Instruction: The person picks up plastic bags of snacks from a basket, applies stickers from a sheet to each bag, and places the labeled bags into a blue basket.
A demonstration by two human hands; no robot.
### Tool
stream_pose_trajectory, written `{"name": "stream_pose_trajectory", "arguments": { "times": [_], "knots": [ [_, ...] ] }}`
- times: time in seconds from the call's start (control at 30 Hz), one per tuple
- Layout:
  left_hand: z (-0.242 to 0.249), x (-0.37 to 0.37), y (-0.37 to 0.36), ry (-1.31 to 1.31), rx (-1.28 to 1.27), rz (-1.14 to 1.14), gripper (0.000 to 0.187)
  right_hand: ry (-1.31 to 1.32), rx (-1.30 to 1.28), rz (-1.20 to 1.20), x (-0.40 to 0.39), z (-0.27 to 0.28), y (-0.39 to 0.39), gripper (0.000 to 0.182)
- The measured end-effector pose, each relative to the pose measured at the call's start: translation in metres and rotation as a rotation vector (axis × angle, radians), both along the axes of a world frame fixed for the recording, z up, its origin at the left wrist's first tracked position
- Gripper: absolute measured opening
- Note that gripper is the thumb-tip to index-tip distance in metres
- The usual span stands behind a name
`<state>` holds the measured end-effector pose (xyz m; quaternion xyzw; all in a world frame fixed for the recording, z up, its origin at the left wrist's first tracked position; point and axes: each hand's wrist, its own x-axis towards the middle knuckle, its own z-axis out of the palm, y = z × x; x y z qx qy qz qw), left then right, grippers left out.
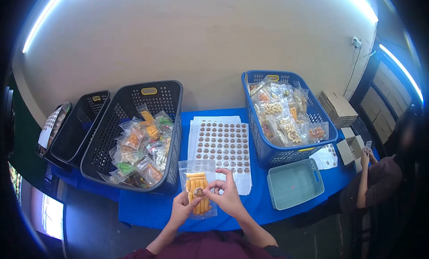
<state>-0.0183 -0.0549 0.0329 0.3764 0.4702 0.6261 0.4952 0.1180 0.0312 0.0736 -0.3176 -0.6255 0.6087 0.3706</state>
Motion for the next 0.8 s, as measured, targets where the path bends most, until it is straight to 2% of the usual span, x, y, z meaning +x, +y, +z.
{"name": "stream_pose_trajectory", "arguments": {
  "times": [0.2, 0.43, 0.53, 0.57, 0.63, 0.67, 0.8],
  "knots": [
    [0.001, 0.006, 0.009, -0.035, -0.009, 0.043, 0.028, -0.049, 0.092, -0.023, 0.004, -0.001, 0.007, 0.054],
    [-0.006, 0.023, 0.028, 0.087, -0.001, 0.062, 0.025, -0.154, 0.247, -0.238, 0.015, -0.004, 0.006, 0.051],
    [-0.003, 0.035, 0.036, -0.005, -0.033, 0.058, 0.025, -0.187, 0.451, -0.441, 0.021, -0.023, 0.013, 0.048],
    [0.001, 0.041, 0.039, -0.011, -0.05, 0.076, 0.024, -0.142, 0.421, -0.433, 0.028, -0.029, 0.019, 0.053],
    [0.009, 0.054, 0.047, -0.026, -0.077, 0.11, 0.022, -0.019, 0.176, -0.31, 0.04, -0.041, 0.025, 0.062],
    [0.004, 0.06, 0.05, -0.065, -0.087, 0.056, 0.023, 0.04, 0.054, -0.248, 0.047, -0.044, 0.027, 0.066],
    [-0.005, 0.089, 0.07, -0.143, -0.114, -0.162, 0.03, 0.079, -0.162, -0.162, 0.086, -0.047, 0.034, 0.033]
  ]
}}
